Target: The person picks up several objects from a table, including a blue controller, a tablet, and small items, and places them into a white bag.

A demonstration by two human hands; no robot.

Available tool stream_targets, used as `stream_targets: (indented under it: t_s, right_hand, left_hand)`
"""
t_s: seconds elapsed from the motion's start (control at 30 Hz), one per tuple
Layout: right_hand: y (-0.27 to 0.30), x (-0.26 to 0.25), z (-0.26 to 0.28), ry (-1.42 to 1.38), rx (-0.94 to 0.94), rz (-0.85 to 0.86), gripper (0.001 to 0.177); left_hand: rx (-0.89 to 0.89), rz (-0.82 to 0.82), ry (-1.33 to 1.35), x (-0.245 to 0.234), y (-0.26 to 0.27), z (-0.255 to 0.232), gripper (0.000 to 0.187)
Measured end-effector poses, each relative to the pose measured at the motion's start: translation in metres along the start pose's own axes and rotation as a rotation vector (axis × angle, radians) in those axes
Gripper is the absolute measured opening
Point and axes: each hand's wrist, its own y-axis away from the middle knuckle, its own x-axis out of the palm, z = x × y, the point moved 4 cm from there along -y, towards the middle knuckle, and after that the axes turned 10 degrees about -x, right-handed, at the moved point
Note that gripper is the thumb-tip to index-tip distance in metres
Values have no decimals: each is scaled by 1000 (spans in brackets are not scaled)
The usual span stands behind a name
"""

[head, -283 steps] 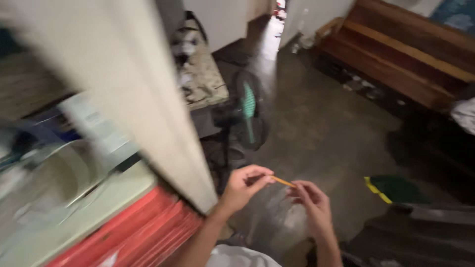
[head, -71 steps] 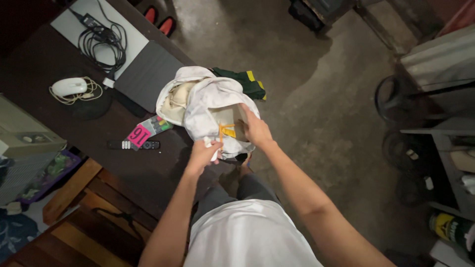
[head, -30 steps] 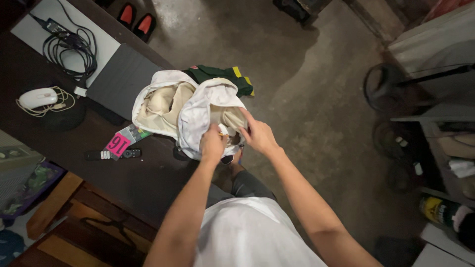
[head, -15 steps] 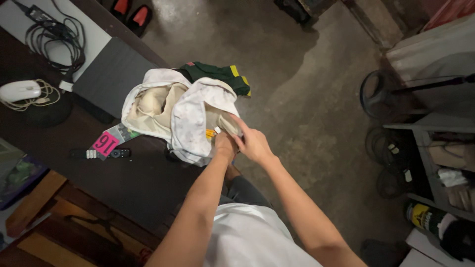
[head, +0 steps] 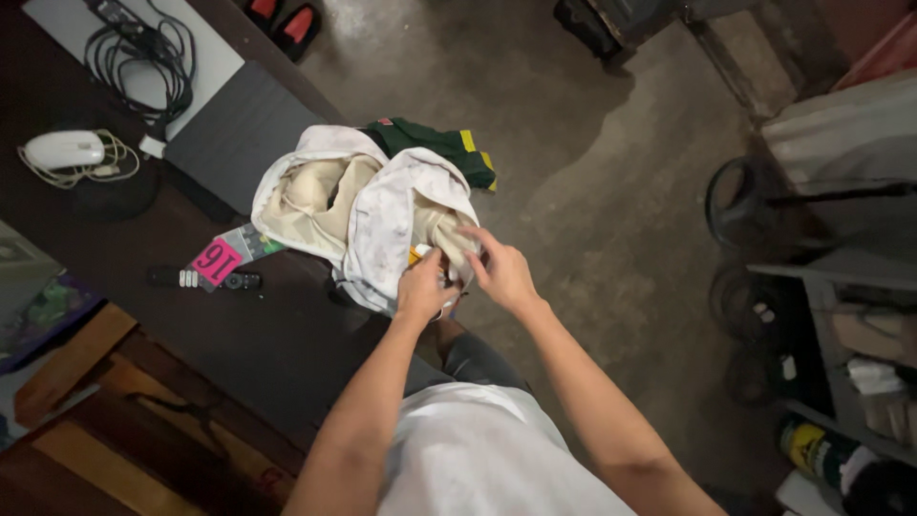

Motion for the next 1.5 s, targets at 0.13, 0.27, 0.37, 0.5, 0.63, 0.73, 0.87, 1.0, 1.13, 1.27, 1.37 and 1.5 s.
stream_targets:
  t_s: [0.13,0.27,0.37,0.5,0.63,0.73,0.87,1.0,1.13,1.27,1.37,1.5]
  right_hand:
    - [-2,-10,17,97,-178,-124,43]
    - [-5,-6,16,-8,-89,-132,43]
    - [-3,17,-19,-123,238,-54,63]
    - [-3,73,-96,-76,244,-130,73]
    - [30,124,-167,-189,764,69,97]
    - [56,140,-165,-319,897,179,105]
    - [72,153,-170,-168,688,-36,104]
    - [99,181,-184,-498,891,157,62]
    - [102,175,-189,-307,884,106,50]
    - [88,144,-182,-152,637,83,54]
    - [81,113,-155,-179,557,99,49]
    - [72,87,-114,-439,515,-1,37]
  left_hand:
    - [-111,-38,226,-5,3,11,54]
    - [-62,-124,733,-18,8,14,56]
    - [-455,-1,1056,-15,22,40,33]
    - [-690,-66,1280,-29,32,77,24]
    - [-473,-352,403,-85,32,57,33]
    - [-575,-348,115,-100,23,32,40]
    - [-441,-237,46,-89,13,14,20]
    - [-218,-211,191,-91,32,-6,23]
    - [-59,-75,377,-101,62,-24,18]
    - [76,-146,323,-113,78,-40,16]
    - [24,-177,266,-119,77,-47,17]
    - [-221,-319,403,-119,77,-40,41]
